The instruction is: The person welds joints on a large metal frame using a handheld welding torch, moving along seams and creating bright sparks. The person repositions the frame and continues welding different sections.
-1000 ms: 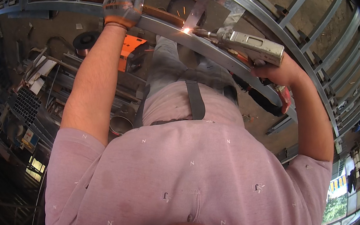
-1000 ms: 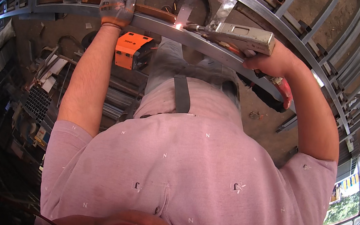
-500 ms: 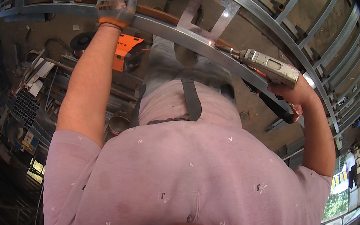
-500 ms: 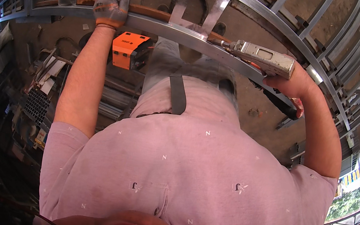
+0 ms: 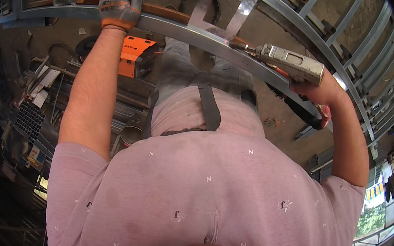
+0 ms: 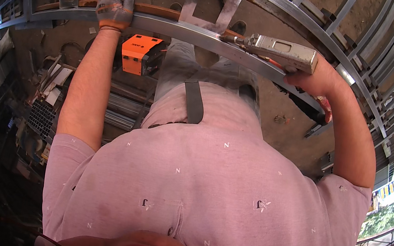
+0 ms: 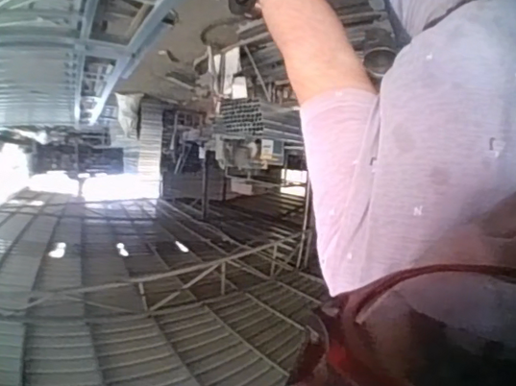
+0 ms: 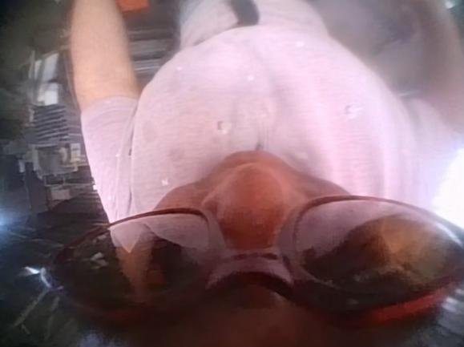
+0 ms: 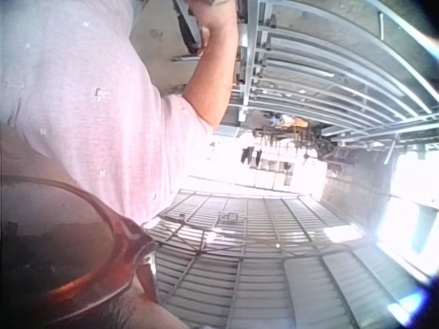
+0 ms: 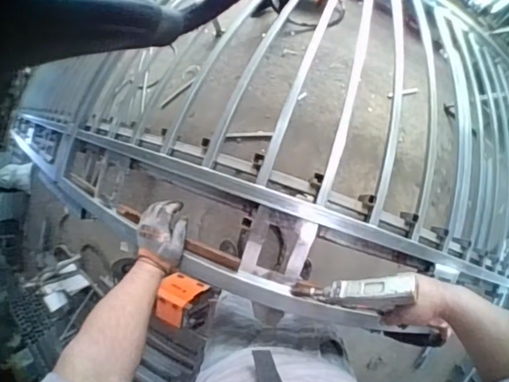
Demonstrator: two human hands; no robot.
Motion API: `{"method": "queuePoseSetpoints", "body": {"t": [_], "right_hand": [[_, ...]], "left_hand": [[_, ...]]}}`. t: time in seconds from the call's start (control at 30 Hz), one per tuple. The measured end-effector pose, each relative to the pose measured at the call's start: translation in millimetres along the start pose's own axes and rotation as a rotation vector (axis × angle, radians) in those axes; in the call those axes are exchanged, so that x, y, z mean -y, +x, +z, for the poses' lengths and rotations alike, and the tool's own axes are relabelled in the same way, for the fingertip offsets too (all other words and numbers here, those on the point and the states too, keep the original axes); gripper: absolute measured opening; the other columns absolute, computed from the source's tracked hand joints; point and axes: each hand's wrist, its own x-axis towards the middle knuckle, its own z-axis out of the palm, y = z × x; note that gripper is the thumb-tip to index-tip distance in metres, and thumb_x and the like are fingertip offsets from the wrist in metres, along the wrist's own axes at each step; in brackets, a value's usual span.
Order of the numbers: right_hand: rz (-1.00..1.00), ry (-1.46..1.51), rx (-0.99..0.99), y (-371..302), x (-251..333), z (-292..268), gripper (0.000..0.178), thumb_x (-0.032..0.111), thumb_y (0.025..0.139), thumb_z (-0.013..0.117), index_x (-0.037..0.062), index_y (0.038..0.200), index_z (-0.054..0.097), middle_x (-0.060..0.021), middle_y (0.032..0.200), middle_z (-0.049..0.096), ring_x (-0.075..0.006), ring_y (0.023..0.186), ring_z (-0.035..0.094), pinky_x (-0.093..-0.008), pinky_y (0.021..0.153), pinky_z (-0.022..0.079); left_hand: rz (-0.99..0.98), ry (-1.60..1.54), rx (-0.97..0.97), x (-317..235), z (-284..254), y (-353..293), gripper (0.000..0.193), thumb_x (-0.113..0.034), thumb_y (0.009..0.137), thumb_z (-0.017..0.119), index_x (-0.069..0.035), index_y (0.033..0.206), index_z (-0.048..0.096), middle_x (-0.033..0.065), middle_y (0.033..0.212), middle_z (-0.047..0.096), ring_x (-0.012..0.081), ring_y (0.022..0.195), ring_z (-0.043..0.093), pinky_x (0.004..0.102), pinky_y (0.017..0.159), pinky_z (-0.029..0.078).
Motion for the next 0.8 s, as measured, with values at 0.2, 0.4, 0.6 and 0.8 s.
{"method": "queuePoseSetpoints", "body": {"t": [0.2, 0.4, 0.6, 0.8], "right_hand": [[-0.085, -0.014, -0.003, 7, -9, -2, 0.063, -0.002, 0.076, 0.089, 0.0067, 0.136, 0.071, -0.0054, 0.115, 0.079, -0.0171, 0.1, 0.071, -0.0357, 0.089, 0.061], [-0.122, -0.001, -0.003, 13, -18, -3, 0.063, -0.001, 0.074, 0.09, 0.0066, 0.134, 0.073, -0.0063, 0.113, 0.08, -0.0176, 0.099, 0.072, -0.036, 0.09, 0.061], [-0.134, -0.007, -0.008, 15, -22, -3, 0.061, 0.001, 0.074, 0.09, 0.0064, 0.133, 0.073, -0.0066, 0.112, 0.08, -0.0176, 0.098, 0.072, -0.0359, 0.09, 0.06], [-0.032, -0.017, 0.01, 9, -5, -4, 0.062, 0.002, 0.075, 0.089, 0.0058, 0.135, 0.072, -0.0082, 0.114, 0.08, -0.0183, 0.102, 0.072, -0.0359, 0.093, 0.06]], "left_hand": [[0.009, 0.015, 0.029, 0, -2, 1, 0.039, -0.041, 0.103, 0.067, -0.016, 0.132, 0.075, 0.0153, 0.133, 0.074, 0.0391, 0.124, 0.068, 0.0507, 0.107, 0.055], [0.025, -0.004, 0.009, 2, -1, 1, 0.037, -0.038, 0.102, 0.067, -0.016, 0.13, 0.075, 0.0154, 0.132, 0.074, 0.0396, 0.122, 0.069, 0.0508, 0.106, 0.055], [0.025, -0.005, 0.001, 4, 1, 0, 0.037, -0.039, 0.1, 0.069, -0.017, 0.13, 0.075, 0.0144, 0.13, 0.075, 0.0393, 0.122, 0.069, 0.0503, 0.106, 0.055], [0.021, -0.014, 0.012, 3, -1, 1, 0.038, -0.038, 0.102, 0.067, -0.016, 0.132, 0.074, 0.0157, 0.131, 0.074, 0.0406, 0.123, 0.068, 0.0517, 0.106, 0.055]]}}
